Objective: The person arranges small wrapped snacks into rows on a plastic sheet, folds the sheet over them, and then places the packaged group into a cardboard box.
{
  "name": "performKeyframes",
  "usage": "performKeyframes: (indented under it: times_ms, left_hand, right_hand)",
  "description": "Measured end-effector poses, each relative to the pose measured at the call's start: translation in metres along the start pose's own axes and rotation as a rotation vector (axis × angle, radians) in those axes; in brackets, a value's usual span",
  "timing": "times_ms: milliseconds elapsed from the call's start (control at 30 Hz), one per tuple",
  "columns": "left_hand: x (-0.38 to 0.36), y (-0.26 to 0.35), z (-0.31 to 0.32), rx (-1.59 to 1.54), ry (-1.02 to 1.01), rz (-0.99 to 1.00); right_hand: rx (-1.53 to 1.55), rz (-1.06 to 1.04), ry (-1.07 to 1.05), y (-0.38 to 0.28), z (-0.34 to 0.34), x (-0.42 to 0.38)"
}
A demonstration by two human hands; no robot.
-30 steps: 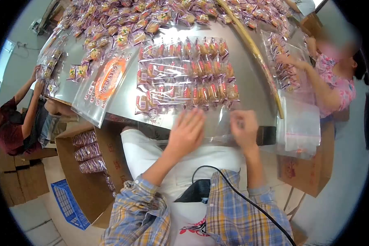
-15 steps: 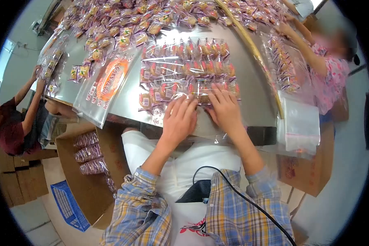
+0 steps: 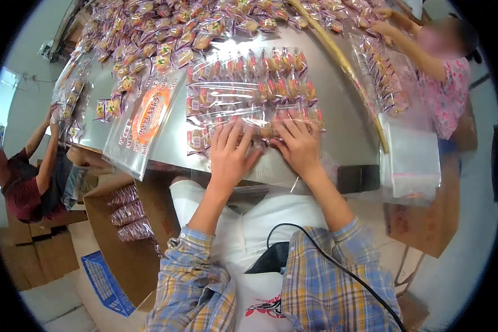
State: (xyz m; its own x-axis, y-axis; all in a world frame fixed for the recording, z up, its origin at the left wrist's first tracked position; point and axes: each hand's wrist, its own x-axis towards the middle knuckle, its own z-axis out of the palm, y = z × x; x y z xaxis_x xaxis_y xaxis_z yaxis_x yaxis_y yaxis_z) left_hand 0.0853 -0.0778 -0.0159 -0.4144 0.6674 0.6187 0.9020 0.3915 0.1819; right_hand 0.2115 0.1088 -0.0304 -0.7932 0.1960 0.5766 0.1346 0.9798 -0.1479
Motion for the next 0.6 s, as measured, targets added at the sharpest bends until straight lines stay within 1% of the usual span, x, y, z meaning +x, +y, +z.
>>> performKeyframes:
  times_ms: [67,100,233,300,333,367,500,600]
  left_hand:
    - [0.002,0.006,-0.004,0.014,0.000,-0.003]
    - [0.001,0.006,-0.001,-0.015,-0.042,-0.028]
    - [-0.012,0.000,0.017,0.013,0.094,0.057]
    - [-0.013,0.004,0.022,0.015,0.129,0.014]
    - [-0.011,0.006,0.023,0.013,0.146,-0.005]
    - [-0.011,0.009,0.021,0.007,0.118,-0.040]
    - [-0.002,0.015,0.023,0.019,0.163,-0.102]
    - [-0.005,0.019,0.023,0.064,0.115,-0.130]
  right_hand:
    - [0.009,0.033,0.018,-0.005,0.001,0.001]
    - [-0.019,0.036,0.027,-0.007,0.003,0.000]
    - [0.018,0.033,0.044,-0.007,0.002,0.003]
    - [-0.008,0.024,0.039,-0.006,0.004,0.001]
    - [-0.011,0.037,0.055,-0.005,0.006,0.000]
    - [-0.013,0.050,0.069,-0.006,0.010,-0.002]
    - [-0.045,0.098,0.158,-0.010,0.029,-0.005]
    - [-0.031,0.132,0.121,-0.012,0.029,-0.004]
